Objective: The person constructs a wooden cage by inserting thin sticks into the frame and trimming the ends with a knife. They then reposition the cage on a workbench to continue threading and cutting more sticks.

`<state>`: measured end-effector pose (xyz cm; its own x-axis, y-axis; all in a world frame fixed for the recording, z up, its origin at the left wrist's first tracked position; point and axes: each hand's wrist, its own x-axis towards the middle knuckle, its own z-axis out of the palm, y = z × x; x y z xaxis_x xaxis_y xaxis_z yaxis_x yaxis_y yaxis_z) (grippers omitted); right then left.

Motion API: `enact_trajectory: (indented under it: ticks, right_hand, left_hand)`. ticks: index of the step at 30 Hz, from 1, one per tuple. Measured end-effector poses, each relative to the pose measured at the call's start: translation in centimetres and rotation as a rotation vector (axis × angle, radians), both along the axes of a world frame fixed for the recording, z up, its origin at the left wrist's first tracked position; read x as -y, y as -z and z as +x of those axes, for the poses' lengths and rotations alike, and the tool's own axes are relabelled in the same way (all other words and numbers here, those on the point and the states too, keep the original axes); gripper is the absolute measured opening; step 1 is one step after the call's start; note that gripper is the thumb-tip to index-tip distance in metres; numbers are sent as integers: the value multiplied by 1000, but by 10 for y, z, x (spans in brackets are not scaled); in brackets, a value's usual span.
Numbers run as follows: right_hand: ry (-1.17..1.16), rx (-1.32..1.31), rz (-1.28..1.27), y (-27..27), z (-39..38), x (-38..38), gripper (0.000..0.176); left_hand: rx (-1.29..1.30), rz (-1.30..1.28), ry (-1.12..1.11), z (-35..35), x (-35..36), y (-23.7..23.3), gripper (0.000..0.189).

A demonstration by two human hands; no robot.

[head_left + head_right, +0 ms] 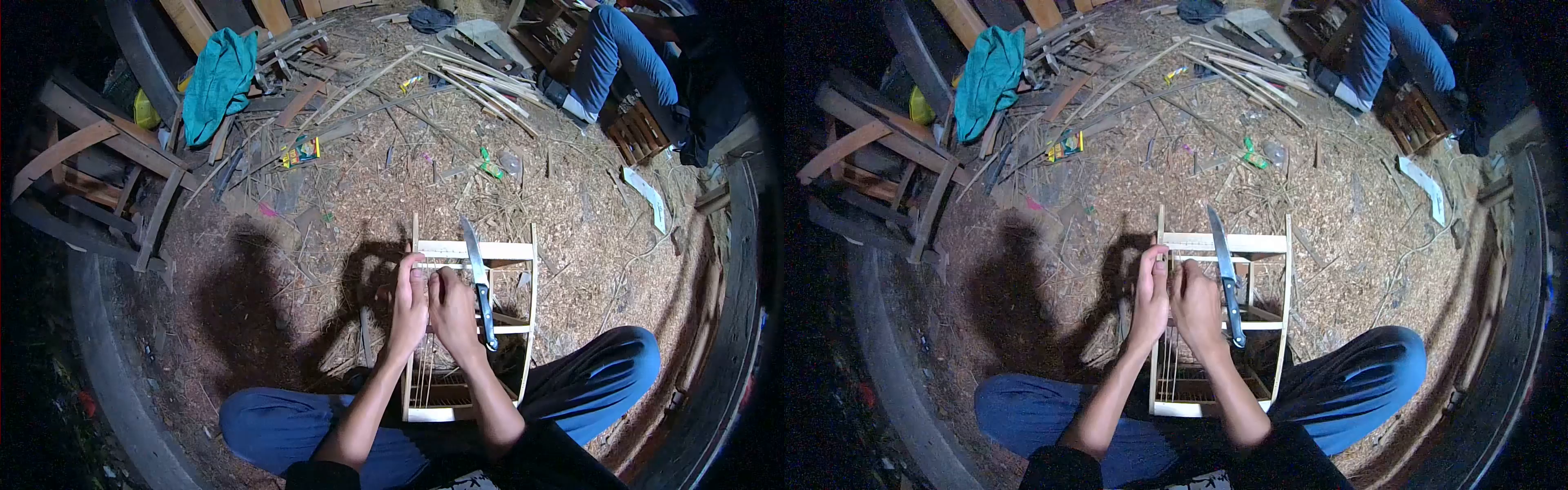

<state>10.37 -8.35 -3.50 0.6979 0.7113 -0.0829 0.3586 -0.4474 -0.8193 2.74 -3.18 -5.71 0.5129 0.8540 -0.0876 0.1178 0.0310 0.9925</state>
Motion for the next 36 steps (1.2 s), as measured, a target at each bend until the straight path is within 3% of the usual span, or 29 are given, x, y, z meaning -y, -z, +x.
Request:
enact_trajectory:
  ticks: [6, 21, 28, 36]
  right_hand:
    - [-30, 115, -85, -6, 1, -4, 24]
    - [-27, 34, -2, 4, 3, -8, 15]
    - [9, -5, 33, 2, 5, -13, 20]
    - [-116, 99, -58, -23, 8, 2, 22]
  left_hand:
    - [-10, 7, -13, 1, 0, 4, 37]
    - [-38, -7, 13, 0, -1, 5, 40]
    - [-35, -1, 17, 0, -2, 6, 37]
    - [2, 6, 6, -1, -3, 7, 29]
